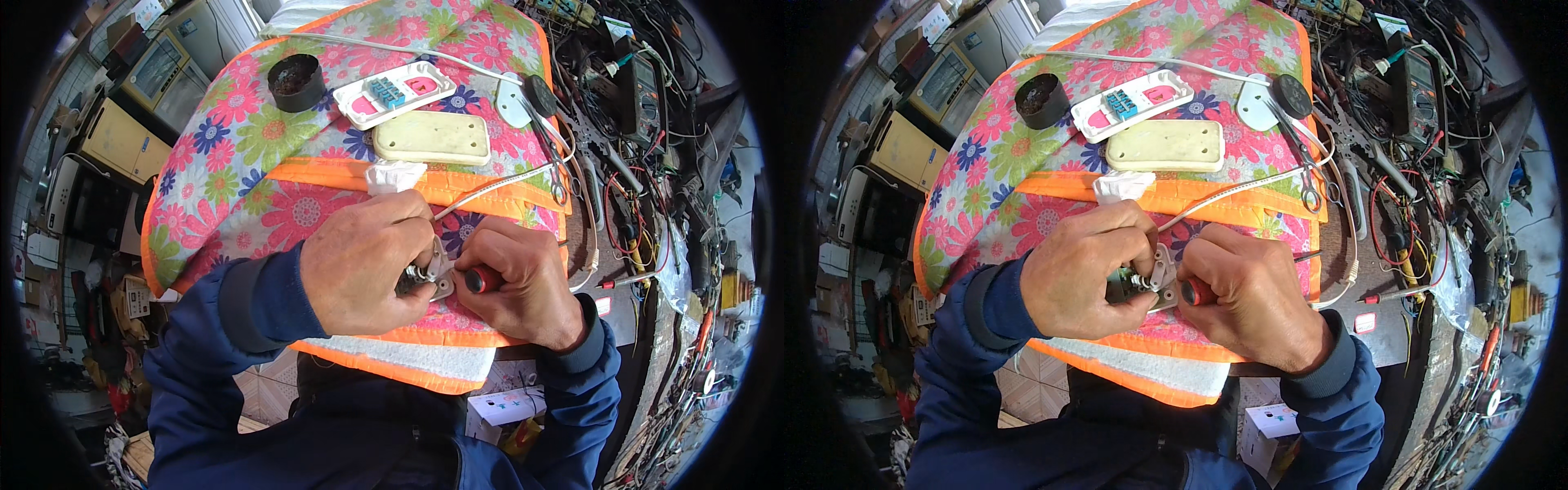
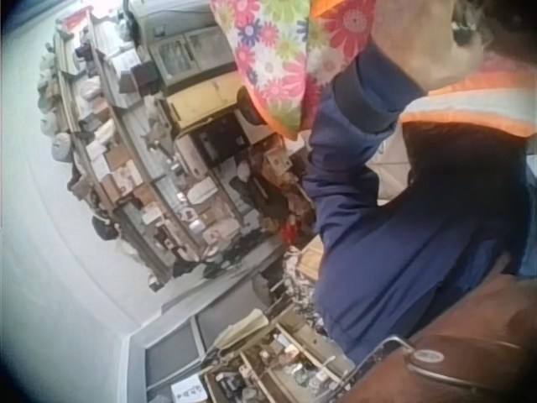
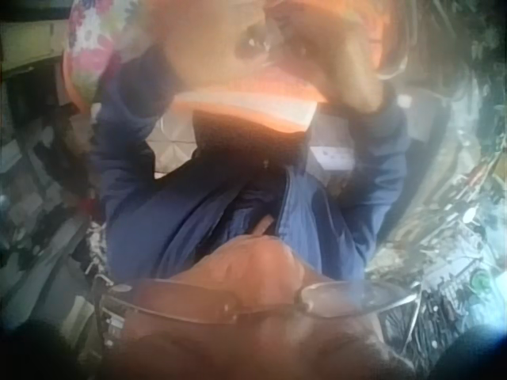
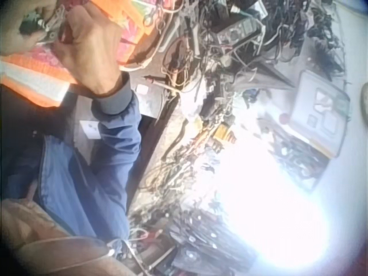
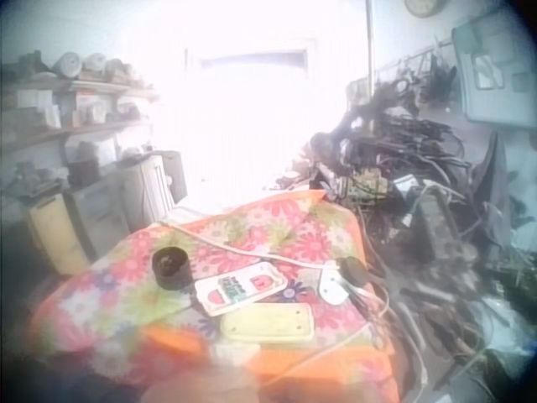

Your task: The person solders a small green circuit board using a soldering iron and solder wire, then uses a screwdriver to tighten screws on a white plastic housing. The person handles the circuit board and housing repeatedly while working at a cluttered workbench.

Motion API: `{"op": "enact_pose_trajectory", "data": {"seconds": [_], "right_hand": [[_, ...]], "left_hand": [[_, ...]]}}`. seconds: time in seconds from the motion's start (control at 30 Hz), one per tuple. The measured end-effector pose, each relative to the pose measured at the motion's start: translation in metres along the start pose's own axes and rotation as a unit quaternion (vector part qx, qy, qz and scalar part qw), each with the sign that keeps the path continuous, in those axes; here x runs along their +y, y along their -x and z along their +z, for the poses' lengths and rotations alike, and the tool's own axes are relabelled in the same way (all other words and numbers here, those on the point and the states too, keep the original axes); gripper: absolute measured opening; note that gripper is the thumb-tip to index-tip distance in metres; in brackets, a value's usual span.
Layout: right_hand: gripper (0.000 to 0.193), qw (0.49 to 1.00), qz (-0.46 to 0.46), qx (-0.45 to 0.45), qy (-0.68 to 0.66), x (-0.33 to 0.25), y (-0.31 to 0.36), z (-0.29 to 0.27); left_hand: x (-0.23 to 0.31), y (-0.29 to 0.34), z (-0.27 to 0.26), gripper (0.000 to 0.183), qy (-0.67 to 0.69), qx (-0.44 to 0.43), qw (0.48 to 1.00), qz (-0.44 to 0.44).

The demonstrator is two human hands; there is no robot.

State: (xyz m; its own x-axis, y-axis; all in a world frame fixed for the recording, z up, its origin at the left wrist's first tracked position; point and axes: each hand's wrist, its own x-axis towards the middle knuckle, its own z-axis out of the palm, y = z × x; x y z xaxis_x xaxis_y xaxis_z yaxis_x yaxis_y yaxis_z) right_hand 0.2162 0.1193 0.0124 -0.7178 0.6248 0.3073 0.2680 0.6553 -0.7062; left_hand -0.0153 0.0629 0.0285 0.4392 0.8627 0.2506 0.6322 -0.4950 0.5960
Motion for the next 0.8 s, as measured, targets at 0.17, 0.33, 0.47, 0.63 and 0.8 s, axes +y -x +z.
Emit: {"op": "enact_pose_trajectory", "data": {"seconds": [0.17, 0.33, 0.47, 0.63, 0.8], "right_hand": [[0.02, 0.999, 0.018, -0.041, -0.024, -0.001, -0.003, -0.007], [0.02, 0.998, 0.033, -0.047, -0.036, -0.001, -0.004, -0.007], [0.021, 0.997, 0.036, -0.064, -0.034, -0.003, -0.009, -0.009], [0.02, 0.996, 0.041, -0.058, -0.048, -0.002, -0.013, -0.007], [0.018, 0.991, 0.078, -0.082, -0.07, -0.001, -0.014, -0.012]], "left_hand": [[0.005, 0.002, 0.001, 0.026, -0.008, 0.022, 1.0, -0.007], [0.006, 0.003, 0.009, 0.027, -0.027, 0.047, 0.999, -0.007], [0.009, 0.002, 0.013, 0.028, -0.053, 0.071, 0.996, 0.002], [0.009, 0.002, 0.016, 0.03, -0.078, 0.091, 0.993, 0.006], [0.005, 0.003, 0.018, 0.031, -0.069, 0.091, 0.993, 0.004]]}}
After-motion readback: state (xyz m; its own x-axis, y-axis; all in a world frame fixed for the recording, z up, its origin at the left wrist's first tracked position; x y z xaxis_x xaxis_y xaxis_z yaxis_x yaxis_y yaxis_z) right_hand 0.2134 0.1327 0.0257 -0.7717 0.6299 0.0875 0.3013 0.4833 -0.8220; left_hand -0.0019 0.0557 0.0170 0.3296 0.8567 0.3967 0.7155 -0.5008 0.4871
